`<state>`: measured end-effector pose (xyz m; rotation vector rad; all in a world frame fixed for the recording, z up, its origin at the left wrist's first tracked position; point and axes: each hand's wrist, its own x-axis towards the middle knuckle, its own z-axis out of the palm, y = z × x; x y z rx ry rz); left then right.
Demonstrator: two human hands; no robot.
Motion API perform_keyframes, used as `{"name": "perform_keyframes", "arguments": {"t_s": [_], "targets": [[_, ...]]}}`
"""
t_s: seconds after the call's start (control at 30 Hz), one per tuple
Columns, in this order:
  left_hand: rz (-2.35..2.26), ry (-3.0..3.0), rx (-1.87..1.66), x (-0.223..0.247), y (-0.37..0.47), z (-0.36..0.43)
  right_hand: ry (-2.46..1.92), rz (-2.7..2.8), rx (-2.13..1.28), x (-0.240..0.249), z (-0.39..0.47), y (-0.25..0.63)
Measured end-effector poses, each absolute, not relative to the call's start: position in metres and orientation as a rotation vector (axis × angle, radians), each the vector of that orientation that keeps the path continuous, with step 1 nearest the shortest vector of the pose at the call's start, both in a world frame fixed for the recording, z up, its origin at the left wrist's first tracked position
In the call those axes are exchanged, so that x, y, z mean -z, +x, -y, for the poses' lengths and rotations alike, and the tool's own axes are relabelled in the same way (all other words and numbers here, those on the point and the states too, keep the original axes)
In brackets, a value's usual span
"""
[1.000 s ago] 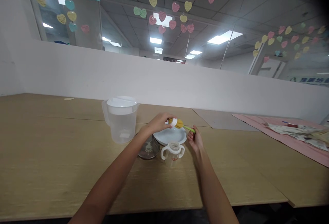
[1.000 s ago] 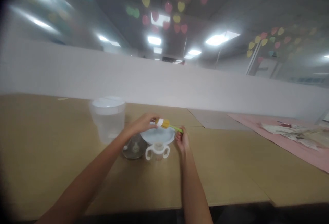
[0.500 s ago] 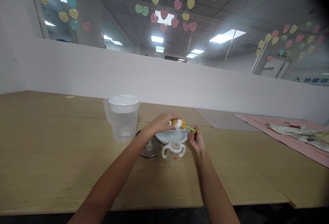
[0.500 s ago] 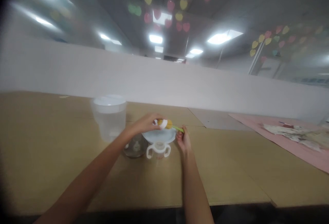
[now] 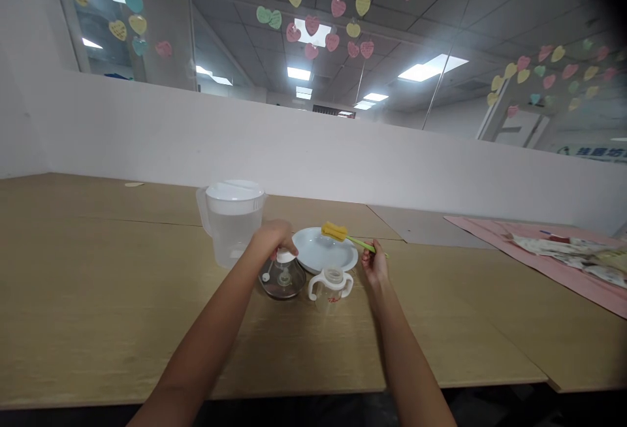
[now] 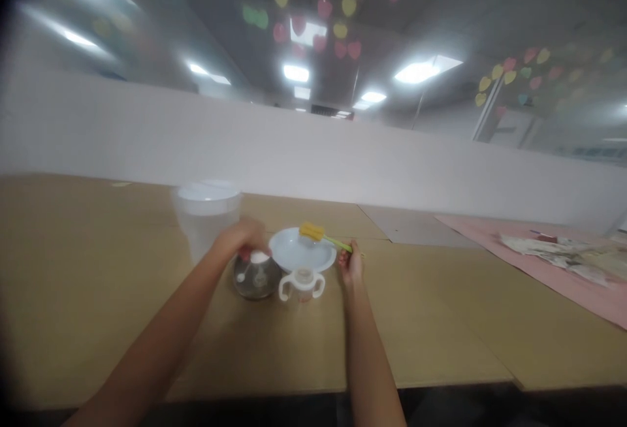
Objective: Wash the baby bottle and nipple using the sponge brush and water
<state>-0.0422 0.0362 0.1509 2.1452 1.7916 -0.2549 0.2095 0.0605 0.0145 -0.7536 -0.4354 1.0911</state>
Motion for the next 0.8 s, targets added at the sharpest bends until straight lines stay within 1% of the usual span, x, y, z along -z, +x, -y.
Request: {"name": "perform_keyframes", "arguments": {"t_s": [0.13, 0.33, 0.43, 0.53, 0.63, 0.73, 0.8], "targets": [[-1.803, 2.034, 0.314, -0.135, -0.036, -0.05, -0.785, 0.461, -1.08, -0.015, -0.059, 0.208], [-1.824, 1.961, 0.531, -0.113, -0.024, -0.059, -0.829, 0.468, -1.065, -0.015, -0.06, 0.21], [-1.838, 1.999, 0.553, -0.107, -0.018, -0.057, -0.845, 0.485, -1.062, -0.015, -0.06, 0.211], [-1.841, 2.11, 0.483, -0.11, -0.017, -0.051, -0.844, 0.448, -1.071, -0.015, -0.06, 0.211], [-1.83, 2.29, 0.372, -0.124, -0.019, -0.04, -0.823, 0.412, -1.089, -0.017, -0.059, 0.21], [-1.797, 2.497, 0.192, -0.145, -0.02, -0.02, -0.817, 0.395, -1.091, -0.018, -0.058, 0.209], [-1.639, 2.675, -0.016, -0.156, -0.018, -0.002, -0.815, 0.387, -1.092, -0.019, -0.058, 0.208]]}}
